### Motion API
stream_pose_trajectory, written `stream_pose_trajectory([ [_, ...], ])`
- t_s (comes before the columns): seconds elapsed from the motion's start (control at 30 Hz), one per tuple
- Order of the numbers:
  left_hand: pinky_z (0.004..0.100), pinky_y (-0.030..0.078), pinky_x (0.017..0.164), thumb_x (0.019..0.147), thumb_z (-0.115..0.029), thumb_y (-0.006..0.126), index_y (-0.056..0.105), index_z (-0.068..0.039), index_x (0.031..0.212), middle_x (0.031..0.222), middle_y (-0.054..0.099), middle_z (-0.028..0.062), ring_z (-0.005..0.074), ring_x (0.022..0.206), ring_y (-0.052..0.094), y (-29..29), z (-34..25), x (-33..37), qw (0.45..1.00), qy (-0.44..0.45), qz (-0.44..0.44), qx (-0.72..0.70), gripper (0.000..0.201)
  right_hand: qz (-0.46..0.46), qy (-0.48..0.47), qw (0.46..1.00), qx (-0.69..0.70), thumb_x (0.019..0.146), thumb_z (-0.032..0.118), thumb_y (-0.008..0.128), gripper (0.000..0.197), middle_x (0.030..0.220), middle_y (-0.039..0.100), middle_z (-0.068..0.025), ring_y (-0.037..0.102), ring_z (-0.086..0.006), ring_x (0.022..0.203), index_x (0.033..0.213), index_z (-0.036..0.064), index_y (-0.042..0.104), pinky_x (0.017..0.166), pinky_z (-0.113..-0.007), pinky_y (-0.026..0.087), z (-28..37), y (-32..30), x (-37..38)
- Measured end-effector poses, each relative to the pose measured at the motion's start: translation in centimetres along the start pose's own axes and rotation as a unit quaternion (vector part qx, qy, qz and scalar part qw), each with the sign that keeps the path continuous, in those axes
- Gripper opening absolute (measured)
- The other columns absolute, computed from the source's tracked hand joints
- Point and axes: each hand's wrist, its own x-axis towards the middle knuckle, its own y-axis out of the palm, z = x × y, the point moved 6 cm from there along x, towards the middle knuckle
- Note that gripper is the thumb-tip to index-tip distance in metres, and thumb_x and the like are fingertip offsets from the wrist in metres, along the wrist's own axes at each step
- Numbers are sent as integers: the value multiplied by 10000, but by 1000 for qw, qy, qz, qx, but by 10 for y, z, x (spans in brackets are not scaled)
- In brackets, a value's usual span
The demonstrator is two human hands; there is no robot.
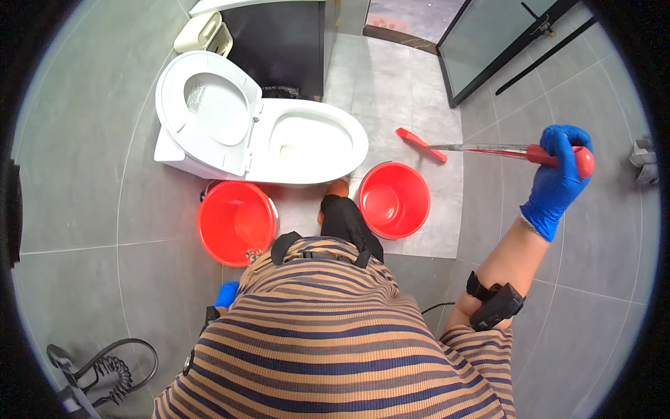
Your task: Sweep the bathroom floor using a broom.
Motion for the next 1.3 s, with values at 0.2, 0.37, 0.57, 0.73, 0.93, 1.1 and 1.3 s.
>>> stream_pose_trajectory([
  [0.2, 322, 416, 580, 741, -214, 451, 567, -36, 786, 707, 571, 103, 240, 625, 534, 34, 63, 27, 823, -117, -85, -550, 218, 3, 11, 1000, 4, 649, 6, 492, 52, 618, 446, -45, 405, -117, 562, 683, 15, 453, 560, -237, 331, 12, 11, -2],
  [0.37, 296, 401, 590, 742, -210, 449, 564, -35, 789, 716, 551, 58, 165, 665, 515, -52, -18, 75, 871, -113, -179, -443, 215, -3, 3, 1000, -8, 649, 8, 483, 47, 608, 437, -41, 398, -116, 555, 684, 14, 453, 549, -236, 327, 8, 2, -9],
  [0.57, 301, 392, 590, 717, -184, 446, 562, -43, 733, 701, 533, 51, 159, 687, 501, -35, -21, 86, 844, -121, -94, -514, 183, -40, 1, 999, -20, 643, 11, 479, 54, 611, 443, -39, 407, -114, 557, 692, 12, 457, 551, -228, 332, 11, 0, -9],
  [0.73, 310, 407, 621, 749, -239, 452, 555, -36, 847, 784, 562, 74, 176, 732, 523, -18, 11, 85, 994, 23, 7, -104, 248, -50, 16, 998, -34, 639, 10, 478, 53, 610, 446, -39, 411, -111, 559, 687, 16, 455, 554, -231, 336, 5, -5, -9],
  [0.93, 288, 410, 671, 743, -217, 483, 547, -16, 891, 848, 552, 89, 155, 774, 514, -78, 1, 111, 859, -185, -84, -469, 257, -38, 4, 999, 4, 640, 3, 482, 50, 609, 435, -44, 402, -122, 563, 670, 16, 444, 567, -247, 336, 1, -28, -11],
  [1.1, 261, 397, 666, 735, -218, 495, 543, -12, 902, 838, 546, 74, 139, 765, 504, -110, -48, 98, 880, -126, -120, -443, 270, -5, 2, 999, 33, 643, -7, 480, 54, 625, 448, -59, 412, -131, 576, 692, -4, 458, 579, -256, 338, -8, -25, -6],
  [1.3, 239, 366, 603, 733, -203, 488, 561, -26, 841, 729, 522, 32, 109, 665, 455, -91, -58, 38, 906, -99, -38, -410, 220, -39, 7, 999, -4, 633, 15, 497, 72, 650, 475, -63, 443, -132, 602, 700, -1, 475, 596, -260, 353, -4, -15, -7],
])
